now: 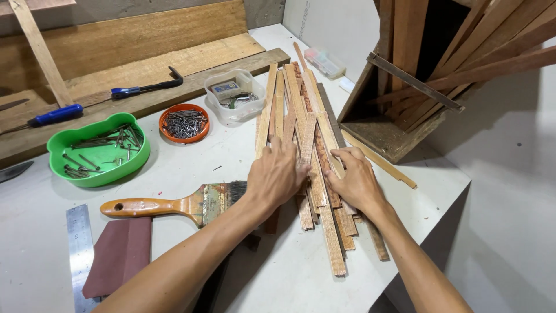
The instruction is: Measuring and marking wooden slats and boards at a workbench for construction.
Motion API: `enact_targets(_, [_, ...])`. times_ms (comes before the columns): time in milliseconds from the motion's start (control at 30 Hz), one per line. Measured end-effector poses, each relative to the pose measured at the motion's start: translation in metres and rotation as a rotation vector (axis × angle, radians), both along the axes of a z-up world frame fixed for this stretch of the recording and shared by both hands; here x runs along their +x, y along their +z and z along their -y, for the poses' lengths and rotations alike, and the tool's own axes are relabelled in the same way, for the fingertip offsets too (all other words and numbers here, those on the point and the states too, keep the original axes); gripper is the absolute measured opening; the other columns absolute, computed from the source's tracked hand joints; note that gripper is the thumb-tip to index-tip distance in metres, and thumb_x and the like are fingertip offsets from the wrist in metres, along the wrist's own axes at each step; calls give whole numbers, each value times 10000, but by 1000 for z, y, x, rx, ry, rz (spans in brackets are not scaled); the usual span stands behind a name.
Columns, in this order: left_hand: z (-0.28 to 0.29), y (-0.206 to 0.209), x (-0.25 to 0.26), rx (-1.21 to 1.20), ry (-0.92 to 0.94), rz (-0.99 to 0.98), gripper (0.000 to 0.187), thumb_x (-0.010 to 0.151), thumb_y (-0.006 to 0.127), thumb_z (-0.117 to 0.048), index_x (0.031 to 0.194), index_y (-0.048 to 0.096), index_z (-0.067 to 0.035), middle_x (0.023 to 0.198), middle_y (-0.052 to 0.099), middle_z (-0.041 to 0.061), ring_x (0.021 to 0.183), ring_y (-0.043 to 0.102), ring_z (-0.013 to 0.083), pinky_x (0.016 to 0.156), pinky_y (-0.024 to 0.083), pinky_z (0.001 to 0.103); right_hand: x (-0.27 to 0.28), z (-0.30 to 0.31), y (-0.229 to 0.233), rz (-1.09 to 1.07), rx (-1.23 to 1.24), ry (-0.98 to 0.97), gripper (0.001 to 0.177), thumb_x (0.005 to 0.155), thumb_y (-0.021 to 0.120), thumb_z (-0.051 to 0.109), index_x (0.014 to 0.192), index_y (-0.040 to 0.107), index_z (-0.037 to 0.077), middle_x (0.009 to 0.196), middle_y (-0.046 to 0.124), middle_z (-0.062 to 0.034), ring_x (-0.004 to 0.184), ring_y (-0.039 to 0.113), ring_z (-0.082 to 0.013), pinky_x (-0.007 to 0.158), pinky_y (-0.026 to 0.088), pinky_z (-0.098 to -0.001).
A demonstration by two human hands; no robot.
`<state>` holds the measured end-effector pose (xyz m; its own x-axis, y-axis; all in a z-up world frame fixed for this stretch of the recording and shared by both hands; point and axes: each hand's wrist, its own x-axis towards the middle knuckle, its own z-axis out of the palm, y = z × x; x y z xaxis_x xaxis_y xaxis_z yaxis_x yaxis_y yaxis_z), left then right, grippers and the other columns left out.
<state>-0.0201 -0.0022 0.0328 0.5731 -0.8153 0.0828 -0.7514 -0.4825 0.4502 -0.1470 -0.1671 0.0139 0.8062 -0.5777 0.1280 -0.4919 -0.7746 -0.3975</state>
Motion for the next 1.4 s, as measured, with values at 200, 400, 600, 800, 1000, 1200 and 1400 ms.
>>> enact_targets(200, [30, -48, -7, -67, -312, 411, 679, 943, 382, -685, 1477, 463, -273, 1629, 218, 291, 1426, 313, 513, 1042, 274, 764, -5, 14, -26, 97, 1, -3, 434, 837, 706, 161, 1250, 681, 34, 1291, 643, -150, 1102, 691, -278, 1004, 567, -444])
enact_targets(400, [16, -33, -2, 102, -321, 431, 688, 944, 371, -729, 1400, 525, -238, 1595, 241, 274, 1426, 314, 504, 1131, 210, 700, -10, 14, -39, 250, -74, 11, 335, 848, 700, 143, 1153, 734, 8, 1282, 653, -168, 1101, 686, -309, 959, 567, -440])
enact_targets(600, [4, -41, 18, 29, -315, 400, 729, 944, 423, -709, 1314, 567, -98, 1536, 316, 360, 1192, 552, 481, 1059, 385, 573, -10, 14, -48, 331, -68, 16, 321, 830, 670, 99, 1130, 758, 26, 1352, 600, -192, 1125, 678, -322, 972, 558, -438])
enact_targets(800, [-3, -37, 19, -67, -315, 334, 702, 880, 526, -656, 1203, 624, -39, 1489, 392, 346, 1132, 592, 452, 1018, 455, 513, -10, 1, -27, 317, -28, 18, 305, 834, 698, 126, 1118, 777, 50, 1352, 599, -173, 1160, 667, -318, 995, 548, -424])
enact_targets(1000, [6, -28, 8, 15, -153, 437, 539, 772, 656, -495, 1072, 708, -51, 1453, 419, 333, 1228, 494, 458, 992, 440, 564, -12, 21, -32, 214, 30, 41, 322, 839, 631, 110, 1111, 803, 131, 1471, 545, -161, 1205, 647, -325, 992, 557, -410])
enact_targets(1200, [3, -17, 0, 74, -41, 417, 645, 814, 722, -587, 1022, 715, 23, 1207, 538, 241, 1135, 500, 357, 956, 436, 528, -10, 11, -12, 131, 20, 19, 223, 808, 761, 216, 1001, 829, 128, 1488, 500, -174, 1343, 535, -352, 1080, 470, -484])
enact_targets(1400, [16, -41, -8, -94, -199, 474, 541, 862, 680, -516, 1022, 700, 0, 911, 560, 161, 858, 493, 268, 775, 432, 456, -7, 24, -17, 32, 79, 19, 246, 795, 803, 287, 1007, 826, 164, 1546, 429, -160, 1410, 451, -345, 1105, 425, -541])
